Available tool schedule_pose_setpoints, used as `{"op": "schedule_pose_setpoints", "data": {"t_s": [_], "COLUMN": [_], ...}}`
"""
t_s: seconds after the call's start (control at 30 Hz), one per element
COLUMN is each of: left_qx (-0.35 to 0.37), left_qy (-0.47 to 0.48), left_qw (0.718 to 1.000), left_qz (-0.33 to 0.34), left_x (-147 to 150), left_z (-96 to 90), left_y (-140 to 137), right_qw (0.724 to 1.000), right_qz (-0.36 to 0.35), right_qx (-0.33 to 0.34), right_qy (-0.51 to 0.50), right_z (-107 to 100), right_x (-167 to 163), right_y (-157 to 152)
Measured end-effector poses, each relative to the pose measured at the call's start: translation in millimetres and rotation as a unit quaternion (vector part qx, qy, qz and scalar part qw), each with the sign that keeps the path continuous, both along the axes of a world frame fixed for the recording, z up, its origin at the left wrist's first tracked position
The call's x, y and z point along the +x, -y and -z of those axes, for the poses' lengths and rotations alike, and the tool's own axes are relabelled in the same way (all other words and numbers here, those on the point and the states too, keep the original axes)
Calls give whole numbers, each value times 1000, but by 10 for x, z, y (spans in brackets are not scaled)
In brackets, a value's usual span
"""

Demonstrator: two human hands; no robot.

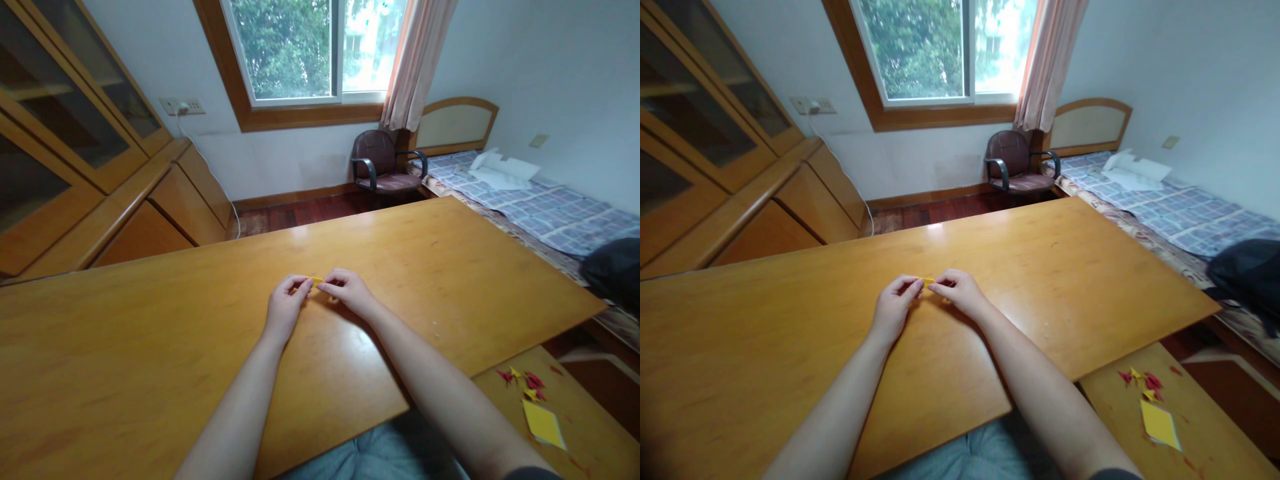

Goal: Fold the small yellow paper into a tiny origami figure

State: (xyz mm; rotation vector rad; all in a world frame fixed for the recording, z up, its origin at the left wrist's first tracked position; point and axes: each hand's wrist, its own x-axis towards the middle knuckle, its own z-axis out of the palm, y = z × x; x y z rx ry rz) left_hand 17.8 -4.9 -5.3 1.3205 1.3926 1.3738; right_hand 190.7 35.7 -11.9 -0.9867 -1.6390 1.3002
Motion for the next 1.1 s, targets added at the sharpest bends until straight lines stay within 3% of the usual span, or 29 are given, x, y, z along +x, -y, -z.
{"op": "schedule_pose_setpoints", "data": {"t_s": [0.5,1.1], "left_qx": [-27,4], "left_qy": [-57,-107], "left_qw": [997,994], "left_qz": [44,10], "left_x": [-14,-41], "left_z": [29,-19], "left_y": [0,9], "right_qw": [999,997], "right_qz": [-7,-37], "right_qx": [-38,-59], "right_qy": [-3,28], "right_z": [0,-76], "right_x": [0,7], "right_y": [-5,11]}}
